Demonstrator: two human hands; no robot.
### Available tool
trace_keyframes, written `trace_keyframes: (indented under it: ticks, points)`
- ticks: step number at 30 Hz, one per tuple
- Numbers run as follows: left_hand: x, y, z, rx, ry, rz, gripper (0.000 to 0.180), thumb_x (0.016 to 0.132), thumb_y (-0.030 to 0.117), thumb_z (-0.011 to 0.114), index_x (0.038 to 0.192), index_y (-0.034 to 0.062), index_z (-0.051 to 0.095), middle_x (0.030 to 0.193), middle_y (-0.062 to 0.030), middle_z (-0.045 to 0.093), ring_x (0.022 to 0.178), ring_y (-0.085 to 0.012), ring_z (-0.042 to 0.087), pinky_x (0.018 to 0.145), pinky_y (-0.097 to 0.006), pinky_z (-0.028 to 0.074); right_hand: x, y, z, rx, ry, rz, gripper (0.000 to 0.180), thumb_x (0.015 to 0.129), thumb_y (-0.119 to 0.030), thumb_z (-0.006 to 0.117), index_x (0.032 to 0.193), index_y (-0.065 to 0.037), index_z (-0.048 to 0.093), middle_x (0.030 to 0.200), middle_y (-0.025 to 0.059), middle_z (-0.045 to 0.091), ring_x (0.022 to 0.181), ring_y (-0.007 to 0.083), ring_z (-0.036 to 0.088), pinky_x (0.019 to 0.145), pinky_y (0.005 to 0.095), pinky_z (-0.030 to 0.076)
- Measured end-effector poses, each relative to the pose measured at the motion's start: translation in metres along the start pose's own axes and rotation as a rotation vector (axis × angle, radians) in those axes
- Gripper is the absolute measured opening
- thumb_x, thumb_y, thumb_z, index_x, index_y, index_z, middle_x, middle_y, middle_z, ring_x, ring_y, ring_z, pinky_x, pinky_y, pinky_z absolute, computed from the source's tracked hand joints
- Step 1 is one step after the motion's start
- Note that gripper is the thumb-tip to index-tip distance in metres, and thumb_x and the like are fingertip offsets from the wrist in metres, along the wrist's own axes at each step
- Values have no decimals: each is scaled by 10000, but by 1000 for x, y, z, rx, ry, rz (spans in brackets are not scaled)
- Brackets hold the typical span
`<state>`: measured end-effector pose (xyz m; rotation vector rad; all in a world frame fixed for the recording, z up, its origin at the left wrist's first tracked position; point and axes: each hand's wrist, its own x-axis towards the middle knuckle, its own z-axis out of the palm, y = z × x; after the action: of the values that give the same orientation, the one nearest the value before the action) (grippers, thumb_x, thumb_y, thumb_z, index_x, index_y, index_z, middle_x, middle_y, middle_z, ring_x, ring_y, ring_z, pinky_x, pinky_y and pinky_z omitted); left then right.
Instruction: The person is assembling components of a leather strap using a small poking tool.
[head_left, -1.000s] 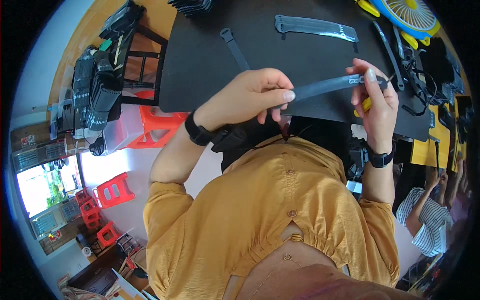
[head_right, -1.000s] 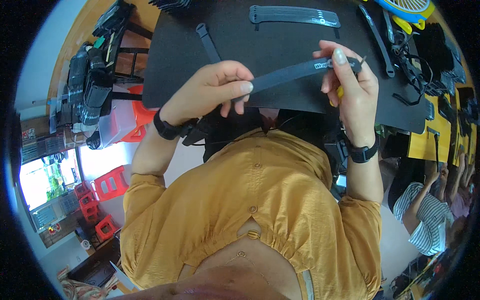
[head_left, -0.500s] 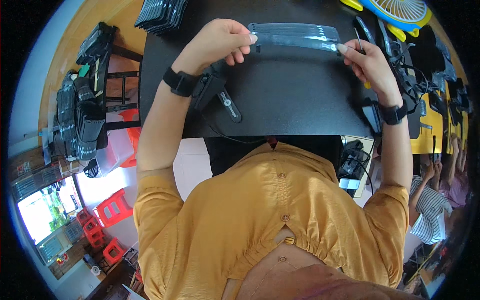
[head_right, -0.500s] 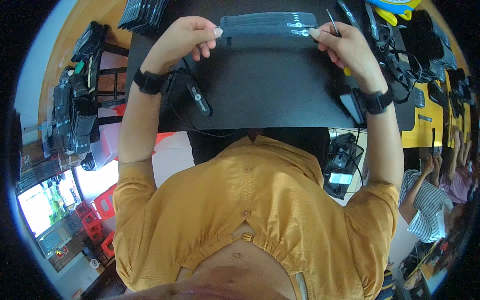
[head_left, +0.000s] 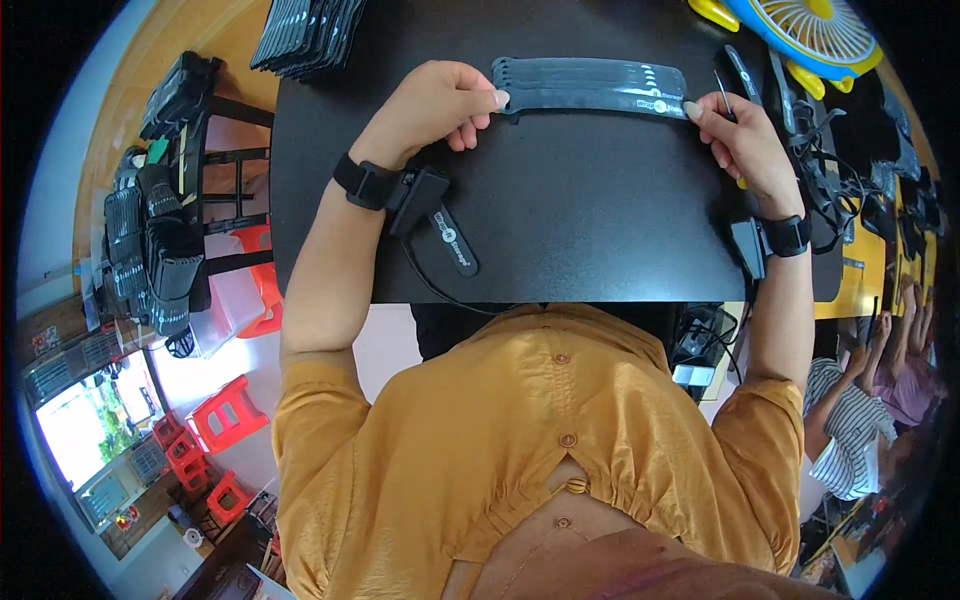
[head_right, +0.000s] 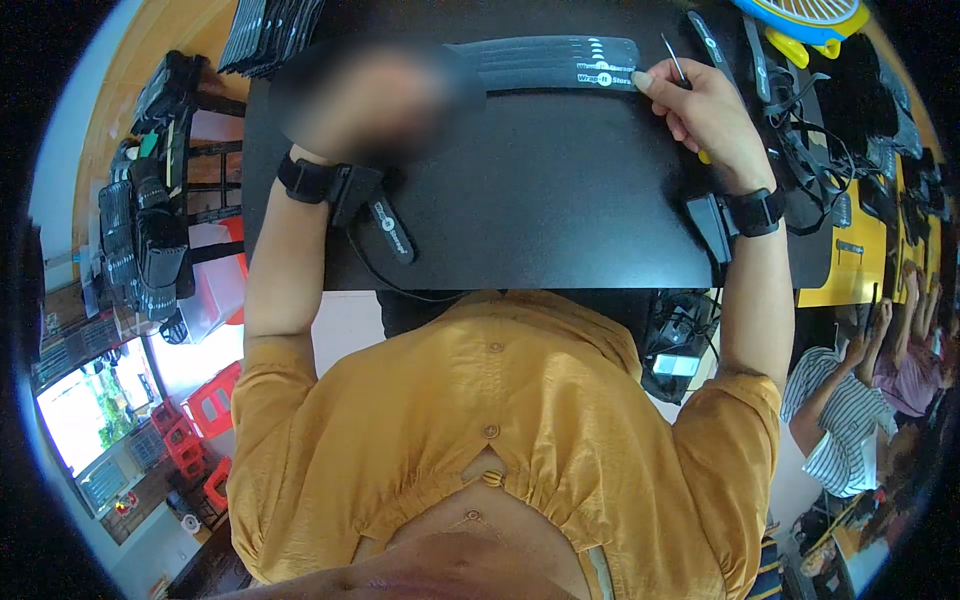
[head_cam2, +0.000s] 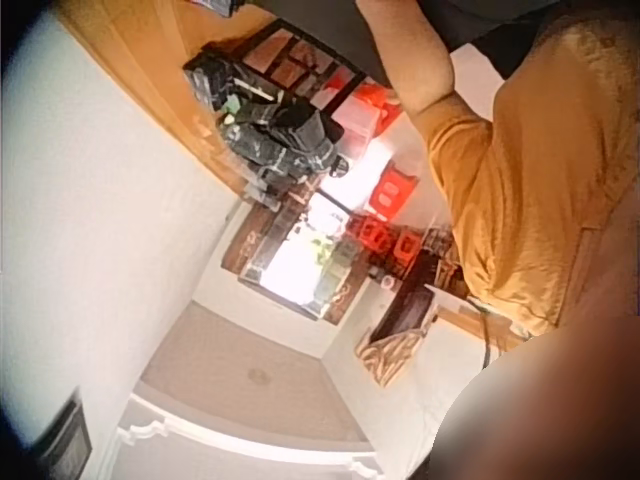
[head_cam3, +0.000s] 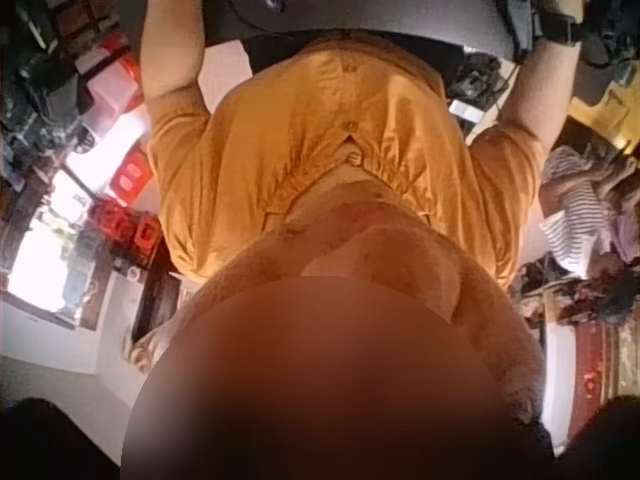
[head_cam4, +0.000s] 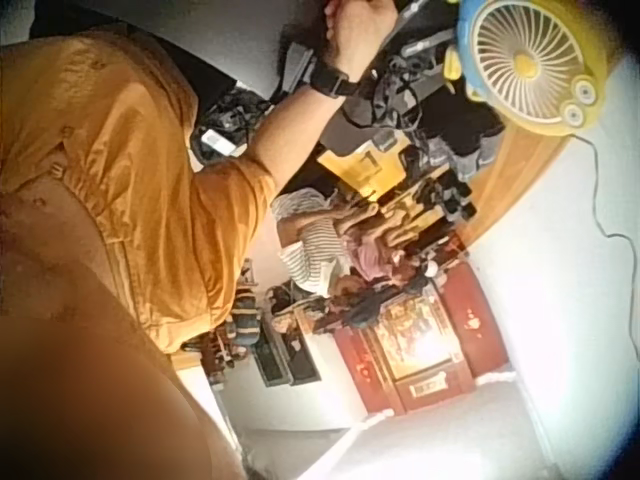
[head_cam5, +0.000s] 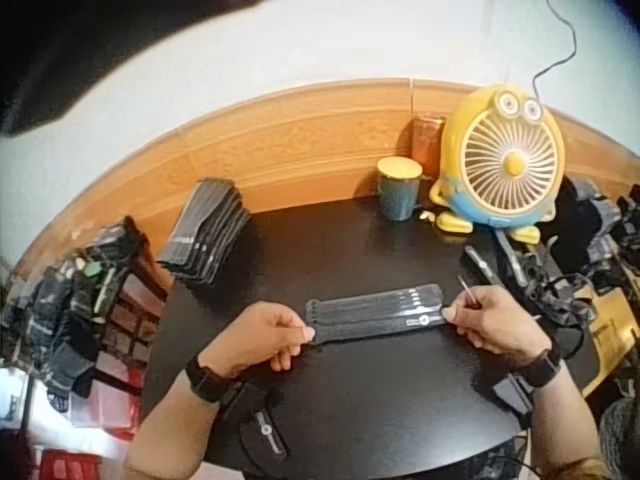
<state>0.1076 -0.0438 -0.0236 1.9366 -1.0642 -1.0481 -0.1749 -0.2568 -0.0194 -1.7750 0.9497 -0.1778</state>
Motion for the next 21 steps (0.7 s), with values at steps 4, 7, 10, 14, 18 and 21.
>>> trace_keyframes:
  ticks: [4,7,10,14,18,21]
  points:
    - [1,1,1,-17,-9,-6,188,924,248,652,856,73,656,667,26,606,505,-55,564,449,-177,438,0,0,1,-43,11,6,215,931,-299,660,970,-90,630,684,-57,557,478,9,459,401,154,317]
    - [0,3,3,-7,18,-44,194,923,249,652,844,72,646,662,29,600,499,-52,561,438,-176,432,0,0,2,-59,27,-11,233,929,-317,663,972,-90,629,682,-55,556,475,9,462,400,151,318]
    - [1,3,3,-26,29,-51,193,922,243,650,836,71,637,656,29,592,494,-53,560,428,-184,431,-1,-3,4,-77,49,-15,243,926,-323,667,978,-89,632,679,-54,554,473,12,465,400,154,323]
    - [2,5,3,-19,31,-105,200,914,237,655,869,42,651,659,6,598,498,-71,569,439,-206,446,0,-2,6,-102,64,-2,262,935,-335,654,1003,-82,642,663,-53,546,472,15,474,399,164,340]
    - [3,5,3,-3,32,-125,234,911,248,657,899,14,662,668,-14,607,509,-87,581,456,-223,464,-3,-10,11,-181,107,-11,277,942,-349,643,998,-77,654,654,-49,546,469,18,481,401,169,347]
    - [3,5,4,1,41,-127,237,907,251,662,896,14,661,668,-14,607,509,-90,583,455,-228,465,-3,-9,12,-216,121,-1,288,942,-356,641,998,-74,659,653,-43,550,468,22,485,403,174,356]
